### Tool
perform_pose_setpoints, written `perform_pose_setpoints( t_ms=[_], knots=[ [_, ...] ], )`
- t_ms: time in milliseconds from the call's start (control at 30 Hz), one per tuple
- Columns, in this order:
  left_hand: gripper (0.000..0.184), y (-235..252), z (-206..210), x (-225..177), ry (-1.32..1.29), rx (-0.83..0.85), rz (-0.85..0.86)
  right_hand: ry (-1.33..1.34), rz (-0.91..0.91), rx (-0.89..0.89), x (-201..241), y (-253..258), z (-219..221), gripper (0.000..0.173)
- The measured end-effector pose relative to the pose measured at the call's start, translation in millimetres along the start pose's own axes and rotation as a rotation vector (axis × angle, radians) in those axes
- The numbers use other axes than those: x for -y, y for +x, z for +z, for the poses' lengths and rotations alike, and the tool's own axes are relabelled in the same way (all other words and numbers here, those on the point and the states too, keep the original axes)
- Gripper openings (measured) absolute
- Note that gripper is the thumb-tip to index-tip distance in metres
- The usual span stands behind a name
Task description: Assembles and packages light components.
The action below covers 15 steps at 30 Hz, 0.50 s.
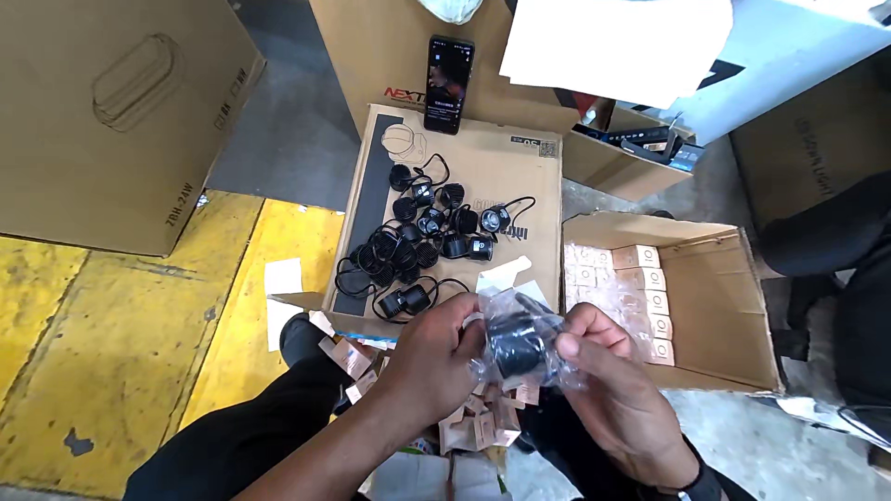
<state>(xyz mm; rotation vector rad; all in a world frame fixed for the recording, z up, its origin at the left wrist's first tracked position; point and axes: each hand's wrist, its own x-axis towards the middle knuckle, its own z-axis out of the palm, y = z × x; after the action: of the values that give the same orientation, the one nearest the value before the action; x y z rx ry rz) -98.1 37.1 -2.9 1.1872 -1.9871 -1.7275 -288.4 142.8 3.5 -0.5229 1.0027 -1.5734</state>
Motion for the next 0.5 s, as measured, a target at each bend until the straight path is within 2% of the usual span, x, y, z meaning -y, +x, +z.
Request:
perform_pose_setpoints(
  t_ms=[200, 500],
  knots=[
    [0.033, -2.4, -0.8, -4.8, -0.032, -0.079, -0.009, -0.013, 0.016, -0.185, -2.7, 3.8, -0.2, 0.014],
    [0.041, -4.0, -1.3, -4.7, -0.103, -0.108, 0.011, -0.259, -0.093, -0.248, -5.8, 4.8, 3.0, 0.013]
  ],
)
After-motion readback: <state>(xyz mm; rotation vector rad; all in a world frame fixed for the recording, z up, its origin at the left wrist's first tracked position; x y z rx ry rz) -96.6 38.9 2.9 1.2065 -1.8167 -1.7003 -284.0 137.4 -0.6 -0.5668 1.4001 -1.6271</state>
